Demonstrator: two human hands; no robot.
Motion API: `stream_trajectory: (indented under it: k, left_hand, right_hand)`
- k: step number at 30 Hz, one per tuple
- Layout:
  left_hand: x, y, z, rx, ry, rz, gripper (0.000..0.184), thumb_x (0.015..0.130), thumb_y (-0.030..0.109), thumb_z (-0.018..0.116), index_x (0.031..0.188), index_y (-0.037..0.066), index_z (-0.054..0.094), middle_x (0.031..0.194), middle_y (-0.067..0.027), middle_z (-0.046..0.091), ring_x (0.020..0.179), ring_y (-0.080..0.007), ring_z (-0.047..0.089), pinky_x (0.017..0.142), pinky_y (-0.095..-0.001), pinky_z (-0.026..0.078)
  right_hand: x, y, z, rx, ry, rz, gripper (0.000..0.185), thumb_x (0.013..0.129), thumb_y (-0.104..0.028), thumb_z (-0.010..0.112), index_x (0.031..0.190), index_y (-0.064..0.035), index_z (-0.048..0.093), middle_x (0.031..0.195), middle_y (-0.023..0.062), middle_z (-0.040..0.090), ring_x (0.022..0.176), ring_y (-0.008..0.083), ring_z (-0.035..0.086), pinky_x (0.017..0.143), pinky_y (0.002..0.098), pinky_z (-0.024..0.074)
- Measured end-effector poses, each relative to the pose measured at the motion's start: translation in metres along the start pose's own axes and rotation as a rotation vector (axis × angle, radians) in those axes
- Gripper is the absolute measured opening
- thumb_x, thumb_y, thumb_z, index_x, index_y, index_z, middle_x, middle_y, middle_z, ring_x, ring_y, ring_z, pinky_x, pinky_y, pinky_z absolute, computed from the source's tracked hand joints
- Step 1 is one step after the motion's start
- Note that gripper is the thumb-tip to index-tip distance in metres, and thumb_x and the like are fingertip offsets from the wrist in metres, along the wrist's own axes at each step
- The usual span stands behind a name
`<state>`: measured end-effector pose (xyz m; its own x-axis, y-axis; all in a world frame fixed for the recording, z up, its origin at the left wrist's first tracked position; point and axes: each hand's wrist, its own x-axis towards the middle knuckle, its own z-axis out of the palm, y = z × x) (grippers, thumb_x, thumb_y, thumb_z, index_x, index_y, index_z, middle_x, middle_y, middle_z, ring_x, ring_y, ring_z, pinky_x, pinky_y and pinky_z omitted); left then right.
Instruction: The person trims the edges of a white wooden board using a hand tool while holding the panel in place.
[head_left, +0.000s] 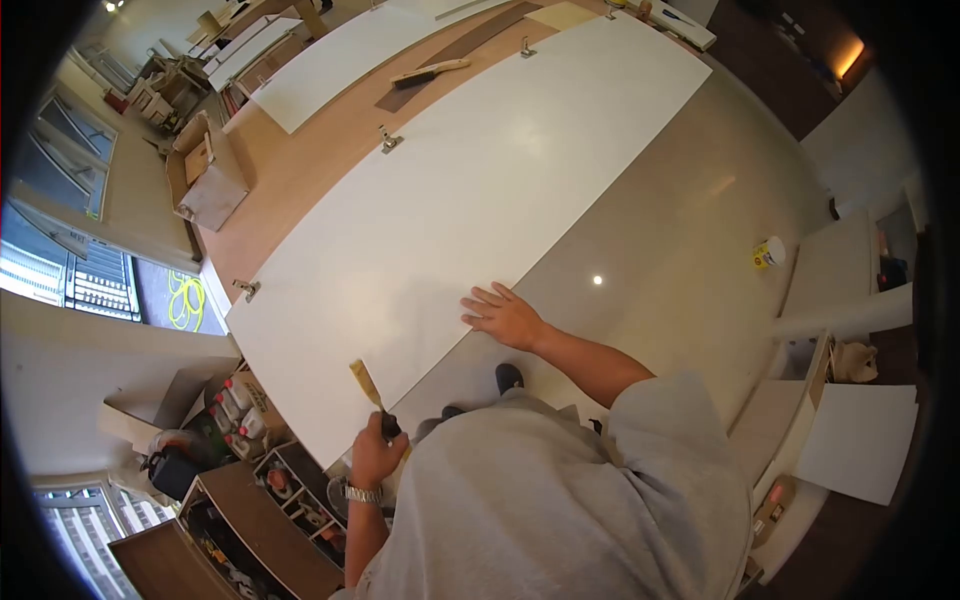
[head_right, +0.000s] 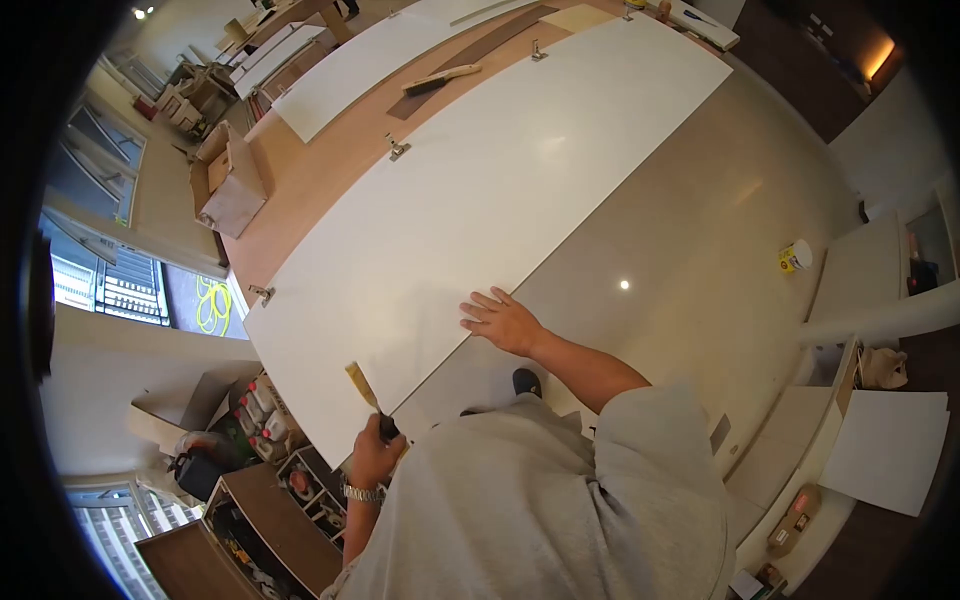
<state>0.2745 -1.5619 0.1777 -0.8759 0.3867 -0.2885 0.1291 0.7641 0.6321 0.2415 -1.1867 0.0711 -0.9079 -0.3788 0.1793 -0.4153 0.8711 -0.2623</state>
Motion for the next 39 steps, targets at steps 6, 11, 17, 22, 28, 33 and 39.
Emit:
stream_trajectory:
  k: [6,11,17,22,28,33,39]
  left_hand:
    - [0.02,-0.023,-0.018,-0.09,0.116,-0.029,0.036,0.079,0.025,0.077,0.096,0.0,0.057,0.072,-0.0158,0.064,0.065,-0.0306,0.065,0.062,-0.04,0.051]
    - [0.034,-0.078,-0.052,-0.19,0.021,0.022,0.036,0.081,0.025,0.077,0.1,-0.002,0.061,0.076,-0.0116,0.065,0.07,-0.0205,0.062,0.065,-0.0346,0.051]
    - [0.026,-0.119,-0.077,-0.602,0.002,0.151,0.034,0.088,0.023,0.076,0.103,-0.001,0.057,0.077,-0.005,0.059,0.071,-0.0105,0.056,0.062,-0.0314,0.047]
    - [0.02,-0.077,-0.106,-0.263,-0.18,0.201,0.036,0.089,0.027,0.074,0.102,-0.001,0.057,0.076,-0.0121,0.063,0.066,-0.0196,0.061,0.06,-0.0351,0.047]
    - [0.006,-0.058,-0.084,-0.197,-0.356,0.477,0.046,0.089,0.03,0.075,0.12,0.0,0.059,0.094,-0.0171,0.07,0.085,-0.032,0.068,0.075,-0.0403,0.054]
    - [0.011,-0.116,-0.068,0.156,-0.171,0.649,0.062,0.084,0.027,0.078,0.137,0.004,0.055,0.146,-0.0202,0.05,0.137,-0.0381,0.045,0.112,-0.0495,0.038]
    - [0.008,-0.187,-0.051,0.419,-0.147,0.671,0.072,0.078,0.008,0.071,0.146,0.007,0.047,0.16,-0.0194,0.032,0.149,-0.0408,0.027,0.12,-0.0547,0.027]
  right_hand:
    - [-0.005,-0.049,0.015,-0.034,0.145,0.171,0.034,0.098,-0.016,0.054,0.13,-0.0127,0.064,0.151,0.0118,0.049,0.144,0.0322,0.04,0.118,0.0565,0.0282]
    - [0.009,-0.101,0.03,-0.074,0.248,0.413,0.035,0.094,-0.018,0.06,0.127,-0.0056,0.065,0.147,0.0172,0.052,0.141,0.0356,0.044,0.116,0.0615,0.0275]
    - [0.057,-0.227,0.011,0.548,0.068,0.553,0.042,0.096,-0.022,0.065,0.132,-0.0002,0.061,0.137,0.0165,0.061,0.132,0.0323,0.054,0.109,0.0489,0.0412]
    - [0.089,-0.297,0.026,1.491,0.188,0.771,0.048,0.104,-0.032,0.059,0.138,0.0009,0.056,0.121,0.0102,0.068,0.108,0.018,0.065,0.088,0.0318,0.0544]
    - [0.06,-0.306,0.005,1.813,0.349,0.986,0.034,0.105,-0.033,0.057,0.116,-0.0011,0.06,0.109,0.0076,0.066,0.095,0.0176,0.066,0.081,0.0349,0.0563]
    - [-0.003,-0.292,0.004,1.891,0.888,1.32,0.023,0.104,-0.023,0.057,0.115,-0.003,0.053,0.112,0.0118,0.061,0.104,0.0278,0.064,0.091,0.043,0.0552]
    - [-0.074,-0.268,0.071,2.013,1.222,1.235,0.017,0.102,-0.015,0.059,0.114,-0.0056,0.05,0.107,0.0103,0.061,0.103,0.0271,0.064,0.095,0.0461,0.0541]
